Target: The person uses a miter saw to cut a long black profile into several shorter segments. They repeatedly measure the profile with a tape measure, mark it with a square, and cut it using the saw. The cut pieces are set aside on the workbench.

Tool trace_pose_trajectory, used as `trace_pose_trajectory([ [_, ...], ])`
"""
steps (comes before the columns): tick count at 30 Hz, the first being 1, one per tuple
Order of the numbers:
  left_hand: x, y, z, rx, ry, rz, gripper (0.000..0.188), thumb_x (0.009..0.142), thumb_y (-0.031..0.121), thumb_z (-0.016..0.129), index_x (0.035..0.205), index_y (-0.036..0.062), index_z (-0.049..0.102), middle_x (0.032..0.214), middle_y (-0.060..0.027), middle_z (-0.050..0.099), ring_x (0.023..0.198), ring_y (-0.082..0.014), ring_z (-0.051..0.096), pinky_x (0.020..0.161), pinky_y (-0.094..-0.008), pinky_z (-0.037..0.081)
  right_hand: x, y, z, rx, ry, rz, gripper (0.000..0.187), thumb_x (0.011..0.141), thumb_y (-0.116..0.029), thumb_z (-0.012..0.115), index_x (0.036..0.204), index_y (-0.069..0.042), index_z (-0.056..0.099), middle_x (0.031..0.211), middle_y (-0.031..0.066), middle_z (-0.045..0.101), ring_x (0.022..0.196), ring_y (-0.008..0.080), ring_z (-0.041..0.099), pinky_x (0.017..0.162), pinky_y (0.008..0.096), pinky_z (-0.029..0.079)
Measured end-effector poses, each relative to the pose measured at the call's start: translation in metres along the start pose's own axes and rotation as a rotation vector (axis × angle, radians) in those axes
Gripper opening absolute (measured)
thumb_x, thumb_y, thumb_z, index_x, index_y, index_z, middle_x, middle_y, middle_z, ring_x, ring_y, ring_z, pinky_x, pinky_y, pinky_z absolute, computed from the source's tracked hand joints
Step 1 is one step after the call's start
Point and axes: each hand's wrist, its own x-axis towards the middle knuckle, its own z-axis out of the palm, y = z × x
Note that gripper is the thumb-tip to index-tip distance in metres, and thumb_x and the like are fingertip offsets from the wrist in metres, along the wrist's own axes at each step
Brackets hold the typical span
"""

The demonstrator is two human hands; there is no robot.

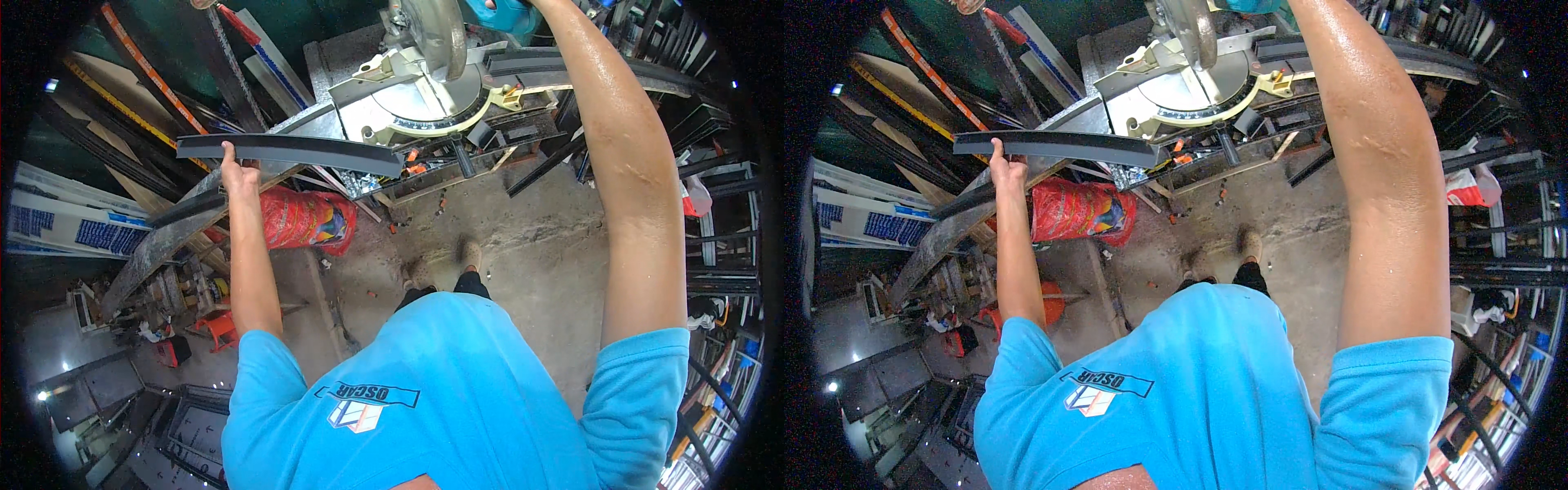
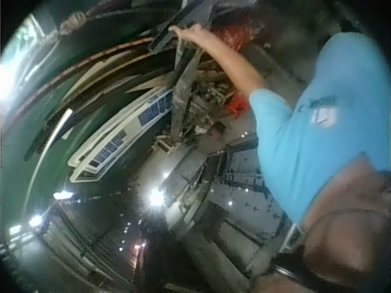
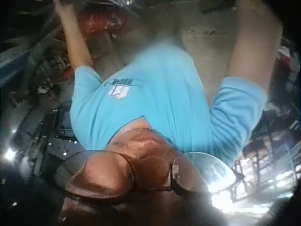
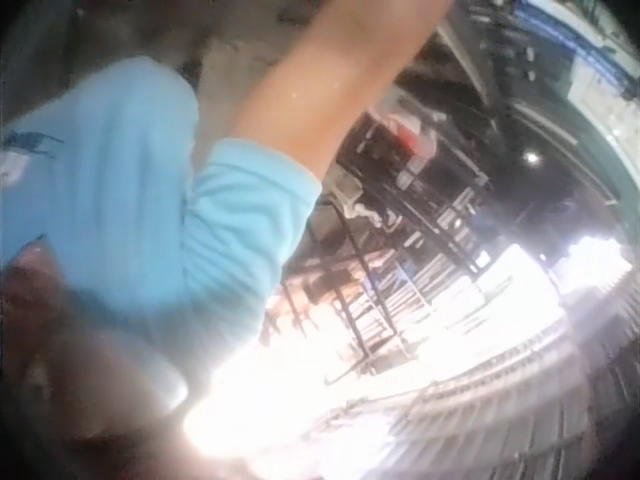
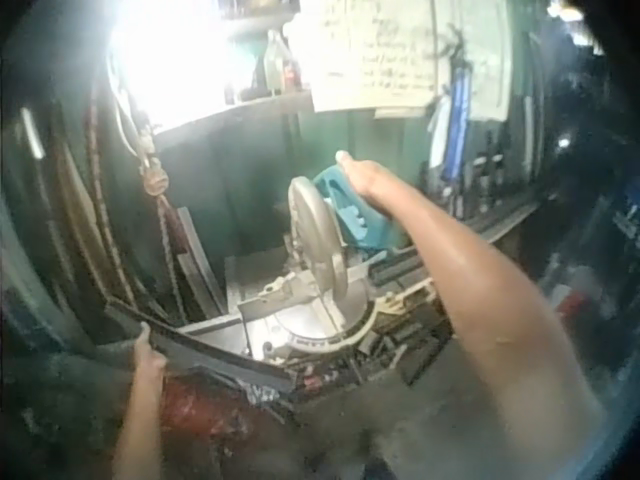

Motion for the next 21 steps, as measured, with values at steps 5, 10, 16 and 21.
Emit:
trace_pose_trajectory([
  [5, 0.006, -0.004, -0.002, 0.006, -0.003, 0.001, 0.035, 0.091, 0.029, 0.079, 0.116, 0.0093, 0.065, 0.111, -0.0050, 0.067, 0.098, -0.0238, 0.067, 0.084, -0.0449, 0.060, 0.003, -0.001, -0.003, -0.012, -0.028, -0.071, 0.075, 0.103, -0.063, 0.038, 0.111, 0.004, 0.071, 0.118, 0.0265, 0.069, 0.111, 0.0343, 0.066, 0.099, 0.0442, 0.046],
  [10, 0.008, -0.015, 0.003, -0.002, 0.028, 0.026, 0.041, 0.089, 0.029, 0.082, 0.119, 0.0083, 0.063, 0.113, -0.0048, 0.066, 0.102, -0.0255, 0.065, 0.086, -0.0471, 0.060, 0.004, -0.003, -0.004, -0.047, -0.035, -0.061, 0.073, 0.104, -0.062, 0.038, 0.108, 0.002, 0.072, 0.110, 0.0237, 0.071, 0.105, 0.0322, 0.067, 0.097, 0.0431, 0.047],
  [16, 0.032, -0.029, -0.010, -0.077, 0.033, -0.093, 0.030, 0.088, 0.016, 0.081, 0.112, 0.0074, 0.065, 0.113, -0.0062, 0.066, 0.105, -0.0267, 0.064, 0.088, -0.0464, 0.059, -0.004, -0.012, 0.001, 0.064, -0.058, 0.014, 0.073, 0.103, -0.061, 0.040, 0.107, 0.004, 0.071, 0.110, 0.0245, 0.071, 0.105, 0.0317, 0.066, 0.096, 0.0430, 0.047],
  [21, 0.024, -0.065, 0.013, -0.024, 0.160, -0.235, 0.024, 0.082, 0.010, 0.073, 0.104, 0.0072, 0.065, 0.112, -0.0088, 0.067, 0.106, -0.0306, 0.065, 0.095, -0.0636, 0.053, -0.001, -0.007, -0.006, -0.106, 0.038, -0.002, 0.075, 0.102, -0.063, 0.042, 0.114, 0.007, 0.069, 0.116, 0.0288, 0.069, 0.111, 0.0350, 0.065, 0.098, 0.0434, 0.046],
])
